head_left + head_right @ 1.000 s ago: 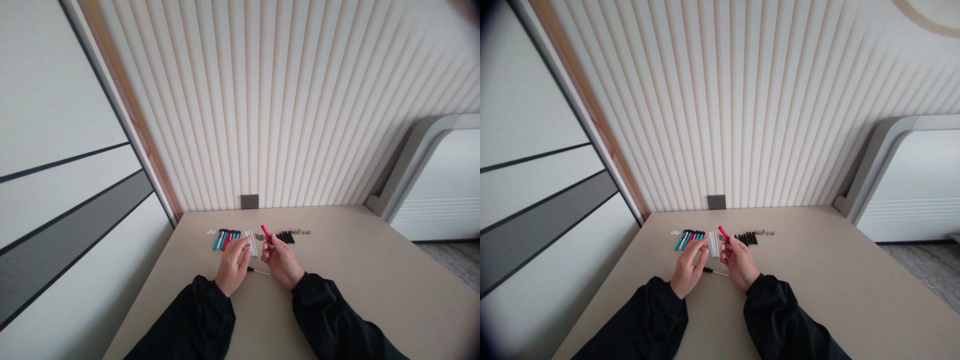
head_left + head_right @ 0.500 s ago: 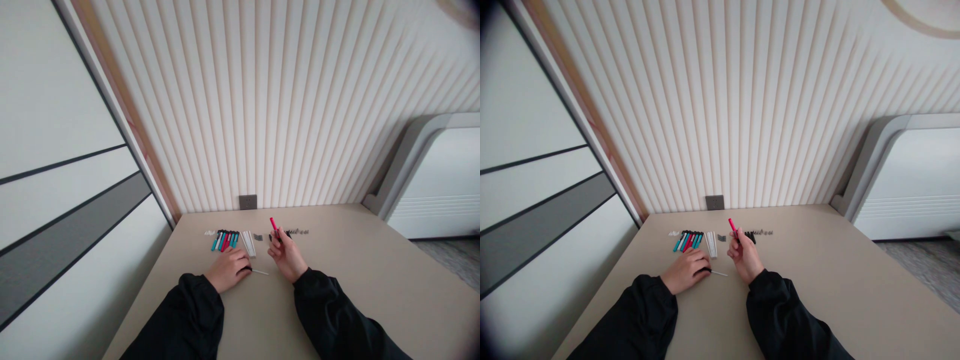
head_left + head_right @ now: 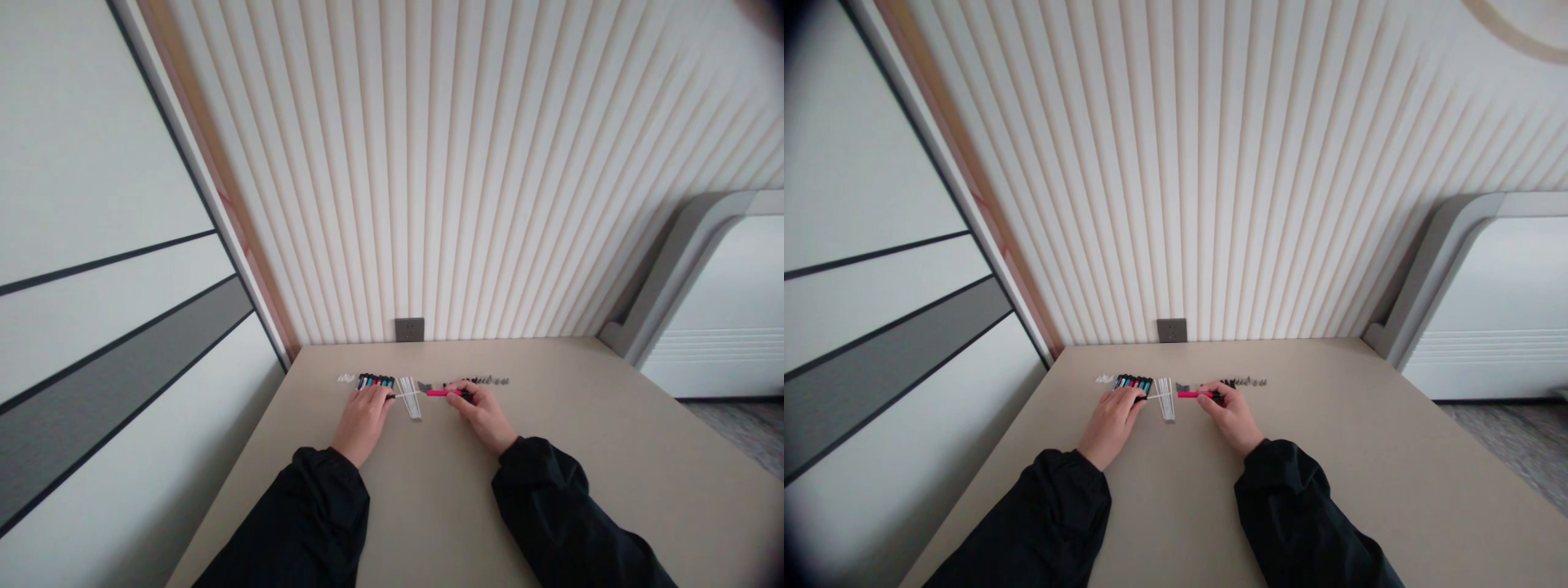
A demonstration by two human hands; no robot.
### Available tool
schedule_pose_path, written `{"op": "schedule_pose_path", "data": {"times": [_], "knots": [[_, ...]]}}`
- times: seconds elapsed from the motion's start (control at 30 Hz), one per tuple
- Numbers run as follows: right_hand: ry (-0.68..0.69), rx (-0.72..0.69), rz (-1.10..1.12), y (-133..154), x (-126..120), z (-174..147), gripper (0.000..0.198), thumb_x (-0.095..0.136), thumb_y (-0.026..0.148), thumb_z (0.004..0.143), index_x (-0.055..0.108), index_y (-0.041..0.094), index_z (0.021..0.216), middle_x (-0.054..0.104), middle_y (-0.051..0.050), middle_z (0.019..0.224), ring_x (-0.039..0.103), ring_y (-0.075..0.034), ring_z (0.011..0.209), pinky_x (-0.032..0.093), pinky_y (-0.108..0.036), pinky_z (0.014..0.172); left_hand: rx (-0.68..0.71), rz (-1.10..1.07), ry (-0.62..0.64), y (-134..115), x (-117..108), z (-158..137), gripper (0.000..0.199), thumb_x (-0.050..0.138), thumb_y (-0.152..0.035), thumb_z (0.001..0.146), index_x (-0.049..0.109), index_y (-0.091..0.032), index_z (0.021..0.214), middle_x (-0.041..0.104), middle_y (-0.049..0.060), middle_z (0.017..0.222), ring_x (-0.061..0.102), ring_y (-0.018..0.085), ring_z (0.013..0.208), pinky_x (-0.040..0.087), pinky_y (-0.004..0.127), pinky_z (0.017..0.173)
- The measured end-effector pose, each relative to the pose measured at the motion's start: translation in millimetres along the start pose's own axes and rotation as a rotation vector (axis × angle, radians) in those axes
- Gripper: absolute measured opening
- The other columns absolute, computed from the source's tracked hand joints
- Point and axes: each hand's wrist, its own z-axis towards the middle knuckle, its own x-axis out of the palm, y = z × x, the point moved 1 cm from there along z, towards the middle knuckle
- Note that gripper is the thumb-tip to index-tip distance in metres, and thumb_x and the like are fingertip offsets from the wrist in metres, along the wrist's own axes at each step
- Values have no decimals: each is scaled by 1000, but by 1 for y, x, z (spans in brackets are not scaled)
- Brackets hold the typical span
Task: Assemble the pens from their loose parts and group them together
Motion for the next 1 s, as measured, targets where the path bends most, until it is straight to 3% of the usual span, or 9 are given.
{"op": "schedule_pose_path", "data": {"times": [0.13,0.73,1.0], "knots": [[-8,-41,-101,0,1,-1,30,75,44,67,71,18,83,64,-2,75,50,-14,62,36,-25,55,8,15,-5,0,0,0,7,50,-21,92,57,-21,93,65,3,85,61,20,80,43,32,73],[8,-32,-156,-2,3,-1,27,76,40,68,72,19,83,61,1,66,48,-14,57,35,-25,53,46,-21,21,-2,1,1,9,51,-21,92,60,-22,94,63,3,86,60,20,80,45,32,72],[103,-34,-204,-2,10,-6,24,75,36,70,72,19,87,63,0,70,47,-13,58,34,-25,52,109,-85,86,-11,2,0,12,50,-27,93,60,-21,95,64,4,87,61,19,80,47,31,73]]}}
